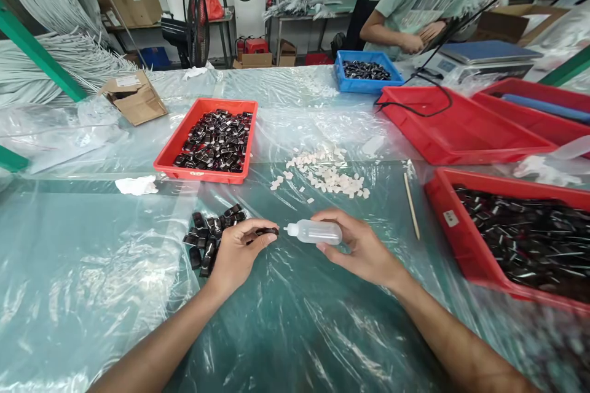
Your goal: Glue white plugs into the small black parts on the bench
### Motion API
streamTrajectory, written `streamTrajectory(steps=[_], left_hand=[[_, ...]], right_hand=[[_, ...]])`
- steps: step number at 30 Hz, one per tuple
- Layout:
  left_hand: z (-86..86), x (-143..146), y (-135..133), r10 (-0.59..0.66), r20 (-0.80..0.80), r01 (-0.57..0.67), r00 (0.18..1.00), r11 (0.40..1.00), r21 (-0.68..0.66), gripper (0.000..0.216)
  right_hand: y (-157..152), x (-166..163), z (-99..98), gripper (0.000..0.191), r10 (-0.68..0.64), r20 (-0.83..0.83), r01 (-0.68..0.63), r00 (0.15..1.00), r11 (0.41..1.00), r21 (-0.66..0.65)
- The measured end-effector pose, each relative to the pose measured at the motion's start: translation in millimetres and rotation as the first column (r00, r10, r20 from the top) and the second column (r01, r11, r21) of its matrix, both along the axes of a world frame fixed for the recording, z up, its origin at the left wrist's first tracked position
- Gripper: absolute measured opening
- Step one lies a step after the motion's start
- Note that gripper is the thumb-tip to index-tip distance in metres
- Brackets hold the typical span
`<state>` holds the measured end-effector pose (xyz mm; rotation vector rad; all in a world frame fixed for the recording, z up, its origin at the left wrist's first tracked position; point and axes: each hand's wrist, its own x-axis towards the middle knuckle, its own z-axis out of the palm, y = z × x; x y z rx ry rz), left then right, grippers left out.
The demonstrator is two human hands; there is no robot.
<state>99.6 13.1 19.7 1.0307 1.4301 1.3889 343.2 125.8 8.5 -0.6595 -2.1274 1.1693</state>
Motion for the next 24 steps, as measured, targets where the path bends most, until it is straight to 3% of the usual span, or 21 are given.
streamTrajectory(steps=[8, 15, 24], left_hand=[[0.4, 5.4, -6.9, -0.042, -0.182, 0.066, 0.982, 0.989, 0.132, 0.008], [3.7, 5.7, -9.0, -0.067, -0.346, 0.135, 0.936, 0.975, 0.176, 0.005], [2.5, 4.2, -9.2, -0.069, -0.441, 0.166, 0.895, 0.969, 0.184, 0.007]], right_hand=[[-4.0, -0.8, 1.5, 0.034, 0.005, -0.063, -0.002, 0.998, 0.999, 0.047], [-8.5, -0.1, 16.0, 0.040, 0.038, -0.006, -0.036, 0.999, 0.974, 0.223], [-30.7, -1.3, 31.2, 0.047, -0.058, -0.036, 0.067, 0.998, 0.928, 0.367]])
